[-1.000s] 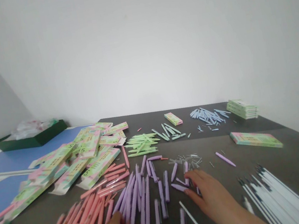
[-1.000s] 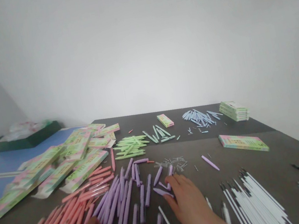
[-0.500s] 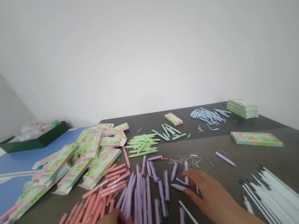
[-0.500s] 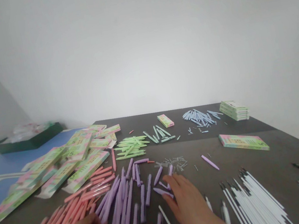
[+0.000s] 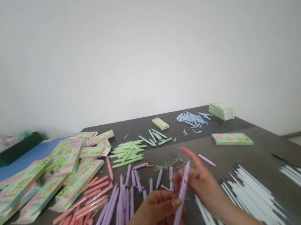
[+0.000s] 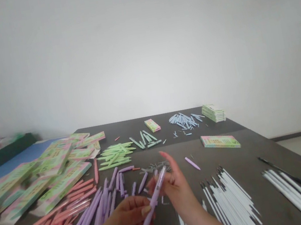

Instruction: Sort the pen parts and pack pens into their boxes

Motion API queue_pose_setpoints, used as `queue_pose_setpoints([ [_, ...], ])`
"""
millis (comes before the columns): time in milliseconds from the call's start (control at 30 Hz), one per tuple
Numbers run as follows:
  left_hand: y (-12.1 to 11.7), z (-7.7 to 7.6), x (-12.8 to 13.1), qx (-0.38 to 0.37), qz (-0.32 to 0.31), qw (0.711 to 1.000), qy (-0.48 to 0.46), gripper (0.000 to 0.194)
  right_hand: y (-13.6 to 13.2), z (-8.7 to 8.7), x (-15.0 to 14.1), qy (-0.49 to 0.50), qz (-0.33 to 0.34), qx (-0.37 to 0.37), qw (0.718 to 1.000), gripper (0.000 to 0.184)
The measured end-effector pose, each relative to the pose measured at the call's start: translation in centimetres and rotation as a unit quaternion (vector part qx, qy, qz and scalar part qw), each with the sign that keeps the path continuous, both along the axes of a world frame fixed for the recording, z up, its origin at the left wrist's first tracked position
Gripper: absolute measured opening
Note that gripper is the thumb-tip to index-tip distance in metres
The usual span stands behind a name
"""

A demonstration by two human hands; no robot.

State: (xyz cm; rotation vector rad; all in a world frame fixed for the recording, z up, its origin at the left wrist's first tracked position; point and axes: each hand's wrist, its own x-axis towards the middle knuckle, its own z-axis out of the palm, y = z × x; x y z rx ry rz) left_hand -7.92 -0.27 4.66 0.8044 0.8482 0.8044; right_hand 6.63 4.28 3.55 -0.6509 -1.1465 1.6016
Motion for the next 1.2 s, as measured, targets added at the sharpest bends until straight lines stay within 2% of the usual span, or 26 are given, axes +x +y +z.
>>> queue_pose_setpoints([
  [33,0.1,-0.2,0.3,-0.003,0.008,1.000,-0.017,0.021,0.1,0.1,0.2,0.004,-0.009,-0.001,1.000,0.073],
  [167,-0.3,-0.2,0.9,0.005,0.063,0.995,-0.079,0.014,-0.3,0.6,0.2,0.027,-0.012,-0.030,0.999,0.053],
  [300,-0.6,-0.9,0.9,-0.022,0.035,0.995,-0.086,0.015,-0.7,0.7,-0.4,0.020,0.006,-0.003,1.000,0.065],
  [467,-0.8,-2.0,0.9,-0.023,0.054,0.996,-0.073,0.013,-0.2,0.4,-0.5,-0.001,0.007,-0.039,0.999,0.046],
  [667,-0.5,-2.0,0.3,-0.048,0.012,0.996,-0.079,0.018,-0.3,0.2,-0.4,0.002,0.015,-0.027,1.000,0.050],
  [800,-0.7,-3.3,0.8,-0.033,0.011,0.999,-0.039,0.030,-0.3,0.5,-0.1,-0.018,0.015,-0.029,0.999,0.042],
  [867,-1.1,-3.8,1.3,0.003,0.006,1.000,0.005,0.040,-0.2,0.8,0.3,-0.027,0.002,-0.031,0.999,0.042],
  [933,-1.4,-3.4,1.3,0.060,-0.017,0.995,0.074,0.047,0.3,1.1,1.0,-0.016,-0.025,-0.038,0.999,0.048],
  [1000,-1.6,-1.9,0.3,0.130,-0.041,0.971,0.195,0.045,1.1,1.3,1.7,0.008,-0.063,-0.047,0.997,0.053],
  [1033,-1.5,-0.8,-0.8,0.178,-0.033,0.940,0.289,0.037,1.5,1.3,2.0,0.021,-0.081,-0.053,0.995,0.054],
  [1067,-1.5,0.3,-2.1,0.210,-0.022,0.904,0.371,0.034,2.0,1.2,2.4,0.031,-0.092,-0.060,0.993,0.052],
  [1133,-1.3,2.4,-5.4,0.242,0.040,0.836,0.491,0.035,2.7,1.1,2.9,0.036,-0.096,-0.077,0.992,0.043],
  [1200,-1.5,3.3,-8.5,0.251,0.081,0.734,0.626,0.039,3.0,0.9,3.1,0.018,-0.079,-0.089,0.993,0.035],
])
